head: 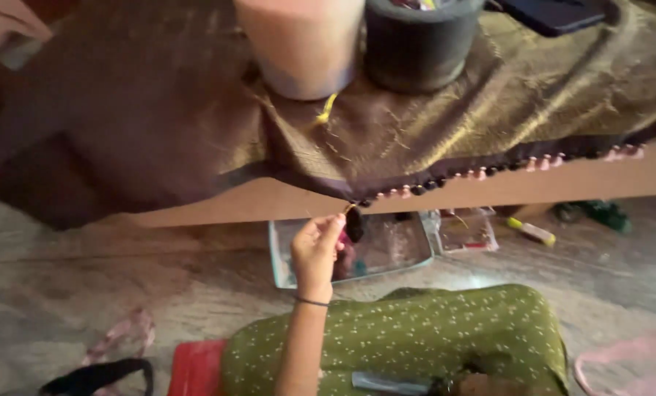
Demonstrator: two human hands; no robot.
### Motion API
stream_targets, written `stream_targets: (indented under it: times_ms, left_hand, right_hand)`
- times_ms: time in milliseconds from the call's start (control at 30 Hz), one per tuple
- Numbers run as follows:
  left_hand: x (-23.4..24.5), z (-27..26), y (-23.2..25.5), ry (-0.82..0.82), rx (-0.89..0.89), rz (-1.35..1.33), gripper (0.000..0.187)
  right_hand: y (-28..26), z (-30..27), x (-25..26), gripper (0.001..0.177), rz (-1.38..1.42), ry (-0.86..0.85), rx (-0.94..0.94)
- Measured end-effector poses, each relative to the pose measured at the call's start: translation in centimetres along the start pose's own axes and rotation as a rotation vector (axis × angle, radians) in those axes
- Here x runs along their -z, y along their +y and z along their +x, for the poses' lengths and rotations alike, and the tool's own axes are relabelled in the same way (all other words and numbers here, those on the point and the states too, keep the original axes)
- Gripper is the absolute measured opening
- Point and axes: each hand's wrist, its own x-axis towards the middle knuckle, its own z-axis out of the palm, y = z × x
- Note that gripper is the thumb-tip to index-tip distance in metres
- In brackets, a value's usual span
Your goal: Attaching and grooming decorative tassels on the edge of a saree.
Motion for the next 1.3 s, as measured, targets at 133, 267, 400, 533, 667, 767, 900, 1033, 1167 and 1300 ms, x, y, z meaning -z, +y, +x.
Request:
stream_targets:
  times_ms: [133, 267, 400, 533, 667, 767, 900, 1033, 1167, 1300]
  left_hand:
    - [-0.8, -0.4, 0.6, -0.071, 0.175, -0.202, 0.017]
    - [-1.2, -0.5, 0.8, -0.071, 0.153, -0.144, 0.015]
    - [-0.8, 0.3, 0.2, -0.109, 0.105, -0.130, 0.017]
    - [-0.8, 0.6, 0.8, -0.147, 0.082, -0.151, 0.016]
    - [-0.7, 1.5, 0.9, -0.194, 0.127, -0.234, 0.017]
    - [-0.4, 2.2, 0.7, -0.257, 0.151, -0.311, 0.014]
    - [0.2, 1.8, 0.7, -0.324, 0.149, -0.378, 0.010]
    - [0.4, 1.5, 0.6, -0.331, 0.155, -0.412, 0.008]
    - [0.6, 1.5, 0.2, -0.317, 0.147, -0.426, 0.007]
    - [0.3, 1.4, 0.0, -0.298, 0.110, -0.304, 0.006]
  right_hand:
    - [-5.5, 1.3, 11.7, 0.050, -0.085, -0.100, -0.005]
    - [-10.1, 2.3, 13.8, 0.040, -0.479, -0.261, 0.132]
    - [-8.9, 1.3, 14.2, 0.042, -0.622, -0.281, 0.188]
    - [-13.0, 2.0, 19.4, 0.028, -0.524, -0.422, 0.094]
    - [-18.1, 0.9, 25.3, 0.029, -0.555, -0.589, 0.025]
    - [-18.0, -0.2, 27.7, 0.041, -0.594, -0.628, -0.076]
    - [-19.1, -0.8, 29.3, 0.024, 0.056, -0.112, -0.246]
    - [-21.0, 0.4, 31.1, 0.055, 0.859, 0.123, -0.304]
    - [-19.7, 1.8, 31.1, 0.067, 0.911, 0.181, -0.198]
    - [-19.1, 2.8, 31.3, 0.068, 1.117, 0.180, -0.127]
